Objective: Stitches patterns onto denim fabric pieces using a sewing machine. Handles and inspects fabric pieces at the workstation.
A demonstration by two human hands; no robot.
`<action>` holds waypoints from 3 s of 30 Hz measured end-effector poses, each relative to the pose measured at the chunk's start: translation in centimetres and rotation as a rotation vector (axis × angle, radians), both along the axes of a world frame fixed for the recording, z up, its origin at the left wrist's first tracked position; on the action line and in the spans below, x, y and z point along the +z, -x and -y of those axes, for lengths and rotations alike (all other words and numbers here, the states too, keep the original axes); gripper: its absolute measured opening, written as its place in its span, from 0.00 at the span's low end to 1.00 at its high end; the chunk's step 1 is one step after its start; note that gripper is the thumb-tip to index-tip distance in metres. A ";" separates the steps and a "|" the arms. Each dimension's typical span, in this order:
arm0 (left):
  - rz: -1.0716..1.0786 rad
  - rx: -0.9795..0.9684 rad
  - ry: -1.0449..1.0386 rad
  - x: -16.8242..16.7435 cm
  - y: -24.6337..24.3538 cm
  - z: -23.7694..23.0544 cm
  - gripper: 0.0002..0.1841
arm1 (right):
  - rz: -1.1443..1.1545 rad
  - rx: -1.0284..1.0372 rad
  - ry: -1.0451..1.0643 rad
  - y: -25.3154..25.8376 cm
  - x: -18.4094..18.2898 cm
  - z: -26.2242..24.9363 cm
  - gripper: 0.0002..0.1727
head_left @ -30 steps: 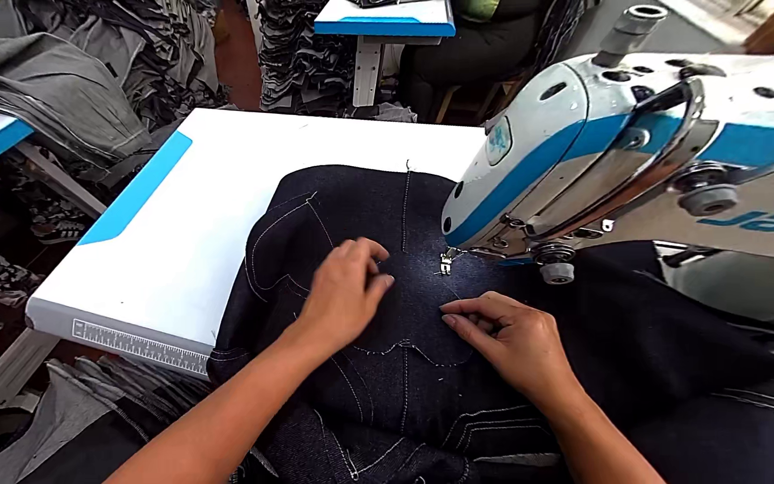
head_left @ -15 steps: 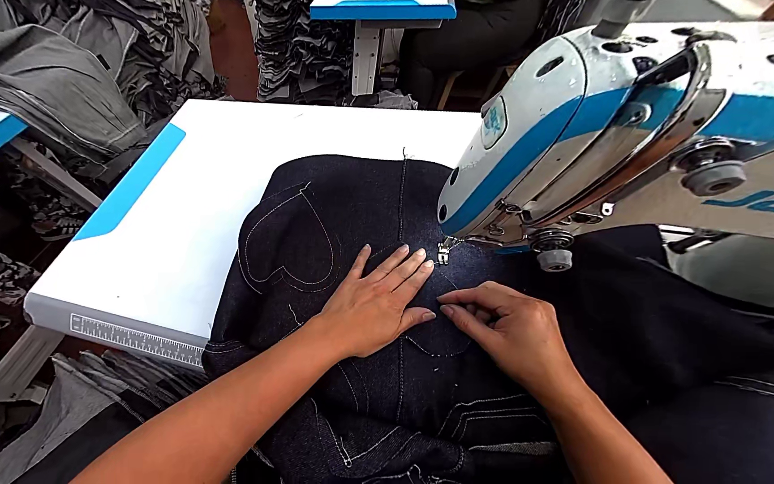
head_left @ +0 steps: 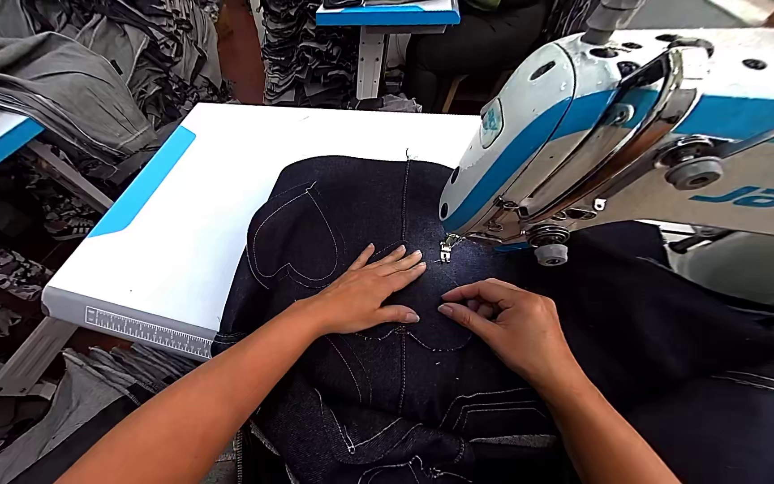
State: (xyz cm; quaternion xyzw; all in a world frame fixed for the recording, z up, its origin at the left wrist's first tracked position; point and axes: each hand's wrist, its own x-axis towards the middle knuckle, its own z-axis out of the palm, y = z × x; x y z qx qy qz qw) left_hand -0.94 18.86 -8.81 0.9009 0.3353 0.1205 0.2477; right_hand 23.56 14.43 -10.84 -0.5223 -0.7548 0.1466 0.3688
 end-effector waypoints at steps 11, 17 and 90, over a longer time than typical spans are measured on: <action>-0.138 -0.090 0.203 2.2 0.0 -0.6 0.66 | -0.014 -0.004 0.006 0.0 0.1 0.0 0.10; -0.083 0.140 -0.044 -0.1 -1.5 1.2 0.36 | -0.015 -0.007 0.026 -0.1 0.0 -0.1 0.09; -0.043 -0.735 -0.338 -0.5 0.9 -8.7 0.36 | 0.681 -0.212 -0.231 7.4 -2.0 8.3 0.44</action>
